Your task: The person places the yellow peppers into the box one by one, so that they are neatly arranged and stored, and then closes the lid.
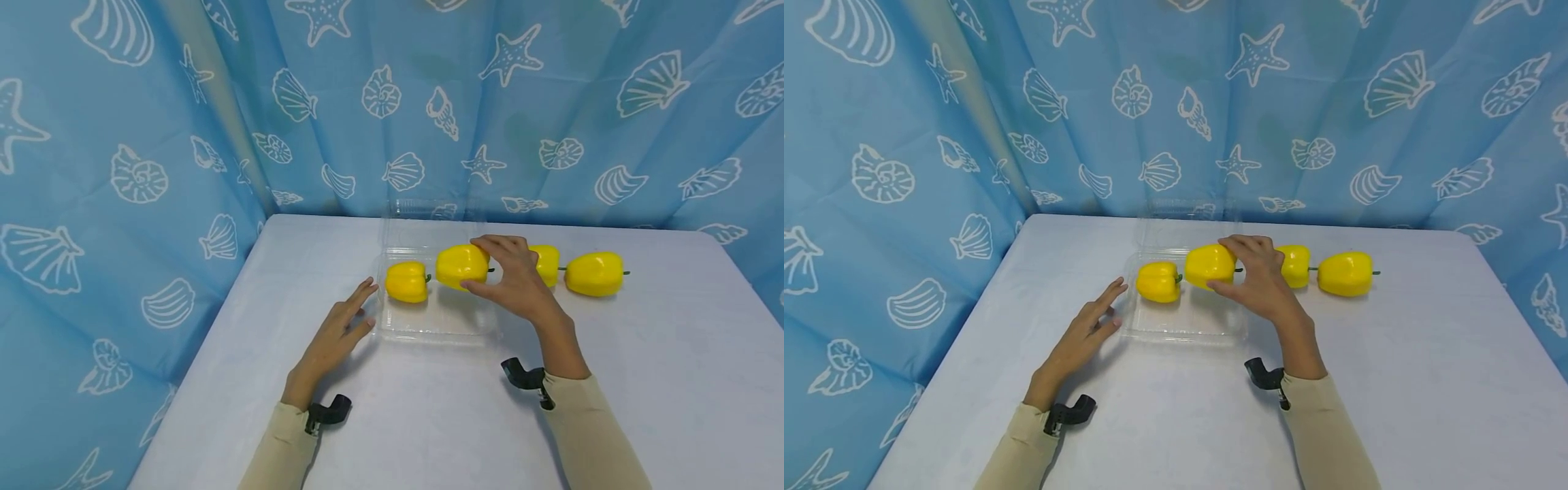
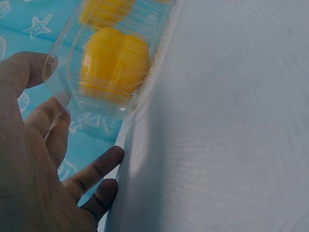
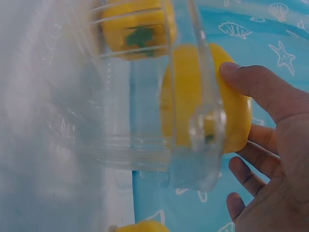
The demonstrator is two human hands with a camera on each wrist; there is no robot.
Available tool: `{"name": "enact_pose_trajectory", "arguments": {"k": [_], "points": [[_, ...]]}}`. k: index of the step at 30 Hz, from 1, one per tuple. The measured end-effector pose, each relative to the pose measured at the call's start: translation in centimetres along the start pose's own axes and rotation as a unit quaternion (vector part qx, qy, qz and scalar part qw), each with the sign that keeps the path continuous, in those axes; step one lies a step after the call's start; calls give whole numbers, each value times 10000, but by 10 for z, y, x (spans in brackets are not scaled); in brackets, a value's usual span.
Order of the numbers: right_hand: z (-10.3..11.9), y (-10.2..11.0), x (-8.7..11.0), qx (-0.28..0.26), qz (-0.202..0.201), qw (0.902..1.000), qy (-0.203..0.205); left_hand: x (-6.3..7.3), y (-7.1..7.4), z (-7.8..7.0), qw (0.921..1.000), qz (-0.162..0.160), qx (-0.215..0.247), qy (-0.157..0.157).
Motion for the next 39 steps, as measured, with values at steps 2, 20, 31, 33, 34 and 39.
{"name": "enact_pose_trajectory", "arguments": {"k": [2, 20, 31, 33, 34, 39], "points": [[0, -1, -1, 14, 35, 10000, 8, 0, 0, 0, 10000, 6, -11, -11], [-2, -11, -3, 158, 321, 9991, -233, -1, -1, 3, 10000, 25, -47, 6], [-3, -16, -3, 145, 477, 9984, -262, 1, 1, 0, 10000, 16, -24, 59], [-3, -17, -3, 140, 517, 9982, -273, 1, 1, 0, 10000, 34, -25, 48], [-4, -17, -3, 141, 535, 9981, -283, 1, 1, -1, 10000, 35, -27, 31], [-5, -19, -3, 139, 623, 9975, -317, 0, 0, -1, 10000, 35, -45, -41]]}}
Point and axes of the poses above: each hand's wrist, its own x-axis away from the middle knuckle, its own y-axis out of the back of the hand, z = x × y, the point moved 5 cm from there along -x, towards the middle knuckle, and after that the axes turned 10 degrees about z, right-handed, at the moved point
